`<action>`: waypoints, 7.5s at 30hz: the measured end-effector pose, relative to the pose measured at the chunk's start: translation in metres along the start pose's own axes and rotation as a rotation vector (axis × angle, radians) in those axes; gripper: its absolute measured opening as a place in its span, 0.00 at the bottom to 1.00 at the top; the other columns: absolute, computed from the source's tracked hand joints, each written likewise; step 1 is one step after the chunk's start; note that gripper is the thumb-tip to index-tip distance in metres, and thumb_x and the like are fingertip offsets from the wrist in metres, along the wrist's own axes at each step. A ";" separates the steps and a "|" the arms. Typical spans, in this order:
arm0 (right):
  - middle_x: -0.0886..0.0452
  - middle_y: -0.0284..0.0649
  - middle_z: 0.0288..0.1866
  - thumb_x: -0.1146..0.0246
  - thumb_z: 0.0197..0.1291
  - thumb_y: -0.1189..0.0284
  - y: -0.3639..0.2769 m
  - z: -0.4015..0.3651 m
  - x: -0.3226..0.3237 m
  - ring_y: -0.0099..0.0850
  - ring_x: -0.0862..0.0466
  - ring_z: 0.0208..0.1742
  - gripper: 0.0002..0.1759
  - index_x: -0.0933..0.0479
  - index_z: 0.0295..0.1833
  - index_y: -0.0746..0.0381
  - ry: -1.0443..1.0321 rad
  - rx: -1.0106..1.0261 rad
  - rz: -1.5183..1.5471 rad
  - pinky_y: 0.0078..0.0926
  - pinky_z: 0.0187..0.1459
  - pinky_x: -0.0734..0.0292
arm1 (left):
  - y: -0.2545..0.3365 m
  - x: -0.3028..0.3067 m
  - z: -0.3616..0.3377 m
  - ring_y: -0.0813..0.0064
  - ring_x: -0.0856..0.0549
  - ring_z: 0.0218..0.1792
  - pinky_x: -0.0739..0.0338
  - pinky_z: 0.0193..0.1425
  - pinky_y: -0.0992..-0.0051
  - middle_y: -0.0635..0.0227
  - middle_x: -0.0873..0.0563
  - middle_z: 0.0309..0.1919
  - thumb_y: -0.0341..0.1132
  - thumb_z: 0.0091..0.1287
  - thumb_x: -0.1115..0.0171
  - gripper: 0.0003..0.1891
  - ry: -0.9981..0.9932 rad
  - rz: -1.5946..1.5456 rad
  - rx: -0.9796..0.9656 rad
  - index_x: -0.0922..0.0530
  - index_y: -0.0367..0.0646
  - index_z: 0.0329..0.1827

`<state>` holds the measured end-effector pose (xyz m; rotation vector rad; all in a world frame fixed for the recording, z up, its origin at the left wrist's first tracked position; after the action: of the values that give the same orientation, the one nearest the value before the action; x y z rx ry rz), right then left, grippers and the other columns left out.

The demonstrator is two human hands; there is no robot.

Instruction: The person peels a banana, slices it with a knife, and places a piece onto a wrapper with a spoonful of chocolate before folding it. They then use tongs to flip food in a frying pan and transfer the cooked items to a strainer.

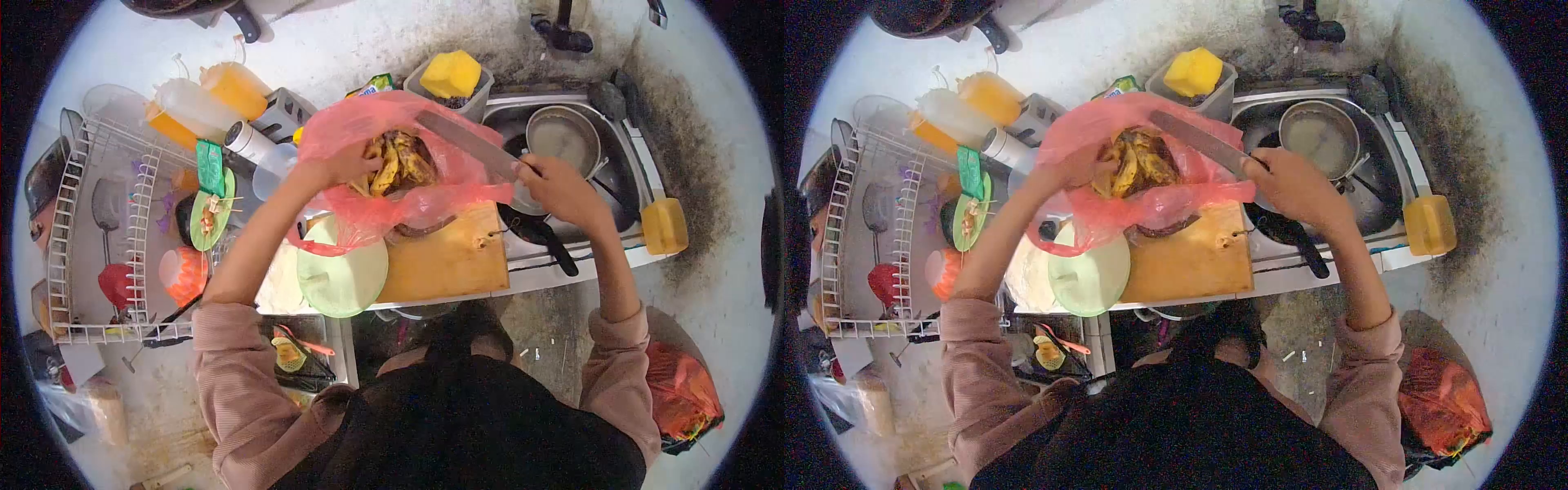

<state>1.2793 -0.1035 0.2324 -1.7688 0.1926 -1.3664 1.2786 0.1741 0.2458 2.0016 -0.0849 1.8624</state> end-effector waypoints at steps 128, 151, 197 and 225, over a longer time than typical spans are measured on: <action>0.26 0.46 0.14 0.49 0.61 0.62 0.001 -0.214 -0.110 0.47 0.22 0.17 0.10 0.33 0.33 0.56 -0.034 -0.427 -0.545 0.45 0.18 0.28 | 0.099 -0.165 -0.111 0.66 0.24 0.30 0.27 0.36 0.70 0.63 0.28 0.28 0.28 0.46 0.31 0.20 0.467 -0.520 0.076 0.20 0.42 0.45; 0.24 0.49 0.19 0.47 0.61 0.58 0.026 -0.227 -0.070 0.51 0.22 0.24 0.16 0.27 0.32 0.60 0.071 -0.455 -0.304 0.45 0.27 0.29 | 0.109 -0.132 -0.088 0.58 0.25 0.45 0.35 0.52 0.57 0.61 0.22 0.40 0.34 0.55 0.43 0.14 0.368 -0.173 0.003 0.25 0.42 0.45; 0.36 0.27 0.16 0.52 0.68 0.63 0.040 -0.863 -0.112 0.14 0.38 0.15 0.16 0.35 0.28 0.60 1.603 -0.922 0.542 0.15 0.16 0.42 | 0.841 -0.216 -0.103 0.61 0.20 0.35 0.26 0.40 0.64 0.63 0.19 0.26 0.32 0.46 0.36 0.04 0.119 0.085 -1.237 0.22 0.44 0.22; 0.22 0.50 0.28 0.49 0.63 0.62 0.094 -0.536 -0.056 0.52 0.21 0.31 0.13 0.32 0.40 0.62 0.338 -0.398 -0.225 0.45 0.32 0.28 | 0.296 -0.226 -0.187 0.76 0.18 0.30 0.25 0.36 0.76 0.63 0.16 0.28 0.35 0.60 0.39 0.10 0.316 -0.885 0.087 0.20 0.37 0.40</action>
<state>0.8381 -0.4133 0.1378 -1.9088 0.4895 -1.8924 0.9851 -0.0870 0.1062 1.3872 0.8386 1.5371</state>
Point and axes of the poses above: each hand's wrist, its own z-axis towards the middle knuckle, its own x-axis out of the back of the hand, y = z × x, the point moved 6 cm from there along z, towards the middle knuckle
